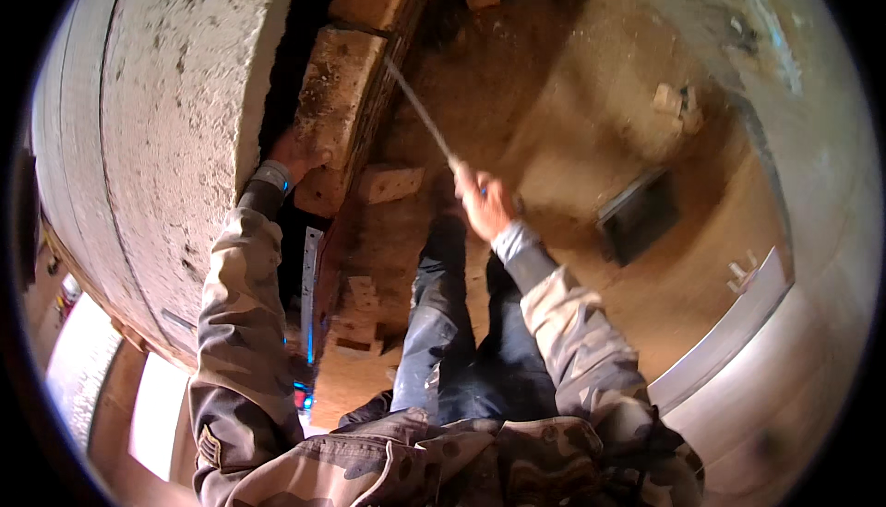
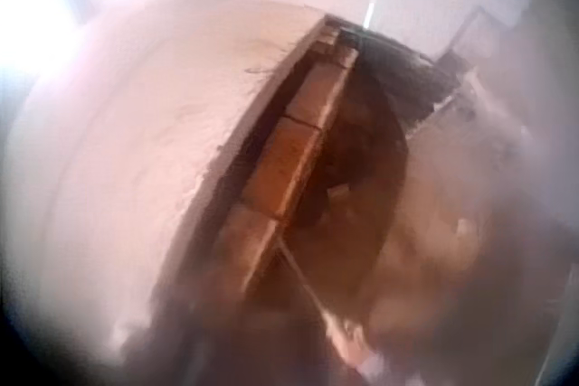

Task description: The person uses a trowel to apply mortar to a brick and places it into a curved brick arch. The person repeats this process, tapping bricks into place and smoothing mortar joints along the arch. A laser level projects a blue line used for alignment.

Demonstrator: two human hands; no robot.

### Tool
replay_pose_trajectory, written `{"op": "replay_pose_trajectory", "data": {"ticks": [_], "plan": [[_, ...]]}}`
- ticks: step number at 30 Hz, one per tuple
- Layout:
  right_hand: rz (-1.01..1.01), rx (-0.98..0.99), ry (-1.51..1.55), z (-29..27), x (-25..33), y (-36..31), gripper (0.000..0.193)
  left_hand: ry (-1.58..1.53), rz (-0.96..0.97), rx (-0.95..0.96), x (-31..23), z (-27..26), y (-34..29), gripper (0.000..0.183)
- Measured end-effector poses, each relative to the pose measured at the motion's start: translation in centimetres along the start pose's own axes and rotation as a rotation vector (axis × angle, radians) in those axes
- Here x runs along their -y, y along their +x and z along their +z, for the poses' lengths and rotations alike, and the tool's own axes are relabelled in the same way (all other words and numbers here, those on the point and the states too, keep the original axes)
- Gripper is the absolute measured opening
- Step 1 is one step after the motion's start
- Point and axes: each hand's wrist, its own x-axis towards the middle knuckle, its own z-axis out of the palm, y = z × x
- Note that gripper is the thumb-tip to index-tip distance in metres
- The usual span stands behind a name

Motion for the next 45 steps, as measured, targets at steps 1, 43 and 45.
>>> {"op": "replay_pose_trajectory", "data": {"ticks": [1,43,45], "plan": [[0.146,0.001,0.183,0.0,-0.2,2.1,0.071,0.007,-0.028,0.041,-0.5,0.0,-0.1,0.074],[-0.459,0.137,0.050,-4.4,9.8,-2.1,0.032,0.698,0.242,-0.014,3.1,-1.0,1.9,0.087],[-0.557,0.027,-0.194,-3.5,11.9,1.5,0.035,0.646,0.143,-0.018,3.9,-0.9,2.4,0.088]]}}
